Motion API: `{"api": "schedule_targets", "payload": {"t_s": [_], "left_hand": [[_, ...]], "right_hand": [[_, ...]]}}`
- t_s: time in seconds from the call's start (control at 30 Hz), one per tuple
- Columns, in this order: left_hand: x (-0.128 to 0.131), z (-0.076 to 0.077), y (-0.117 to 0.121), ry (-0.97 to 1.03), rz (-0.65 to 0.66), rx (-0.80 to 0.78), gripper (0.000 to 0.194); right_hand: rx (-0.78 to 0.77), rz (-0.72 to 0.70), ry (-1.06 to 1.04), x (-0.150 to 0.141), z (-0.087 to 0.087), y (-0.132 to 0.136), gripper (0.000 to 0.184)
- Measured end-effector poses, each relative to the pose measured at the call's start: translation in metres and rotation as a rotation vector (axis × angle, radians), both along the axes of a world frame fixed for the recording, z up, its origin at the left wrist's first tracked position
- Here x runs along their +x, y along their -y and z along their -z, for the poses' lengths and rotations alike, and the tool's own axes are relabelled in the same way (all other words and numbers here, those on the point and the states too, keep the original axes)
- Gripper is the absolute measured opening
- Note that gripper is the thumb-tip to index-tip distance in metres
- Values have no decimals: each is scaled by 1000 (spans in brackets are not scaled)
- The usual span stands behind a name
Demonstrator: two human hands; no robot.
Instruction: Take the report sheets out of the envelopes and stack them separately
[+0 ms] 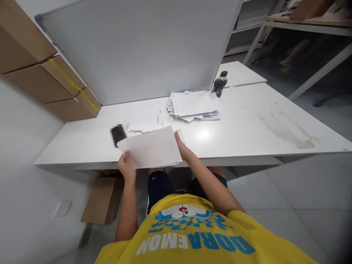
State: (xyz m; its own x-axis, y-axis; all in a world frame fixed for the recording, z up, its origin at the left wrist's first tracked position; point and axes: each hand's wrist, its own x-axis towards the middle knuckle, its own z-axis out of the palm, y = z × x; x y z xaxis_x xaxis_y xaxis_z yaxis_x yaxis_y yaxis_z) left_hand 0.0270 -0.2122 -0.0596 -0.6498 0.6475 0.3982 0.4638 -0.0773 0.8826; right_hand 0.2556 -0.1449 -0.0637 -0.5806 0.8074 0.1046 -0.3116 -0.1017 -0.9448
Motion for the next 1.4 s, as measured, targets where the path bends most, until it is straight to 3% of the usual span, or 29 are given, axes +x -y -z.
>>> {"api": "schedule_targets", "payload": {"t_s": [0.1,0.17,0.23,0.33,0.47,0.6,0.73,0.87,0.93,1.03,1.13,1.27,1.4], "left_hand": [[13,-3,-29,-129,-110,57,51],[19,-2,-44,-180,-159,91,51],[23,3,-53,-200,-163,125,52],[27,19,-56,-147,-73,188,57],[34,43,-43,69,11,258,60],[40,55,-12,175,38,285,46],[44,53,21,172,174,264,45],[57,54,36,139,530,-96,56],[69,58,38,113,619,-200,57],[92,58,35,-35,636,-212,45],[114,45,24,-346,705,-152,34],[138,30,-3,-705,837,-12,43],[153,39,-24,-812,830,-3,53]], "right_hand": [[89,30,-58,37,-26,-2,92],[178,75,-39,50,-34,-2,82],[222,194,31,50,-29,1,67],[197,434,149,33,-4,9,48],[220,572,235,12,31,25,34],[252,652,277,19,45,50,34],[160,616,391,64,49,80,35],[-28,669,568,126,62,98,35],[-120,755,617,153,70,102,37],[-199,848,583,180,77,104,41],[-223,903,544,194,75,101,43],[-183,861,582,202,64,88,47],[-115,855,625,206,58,76,56]]}}
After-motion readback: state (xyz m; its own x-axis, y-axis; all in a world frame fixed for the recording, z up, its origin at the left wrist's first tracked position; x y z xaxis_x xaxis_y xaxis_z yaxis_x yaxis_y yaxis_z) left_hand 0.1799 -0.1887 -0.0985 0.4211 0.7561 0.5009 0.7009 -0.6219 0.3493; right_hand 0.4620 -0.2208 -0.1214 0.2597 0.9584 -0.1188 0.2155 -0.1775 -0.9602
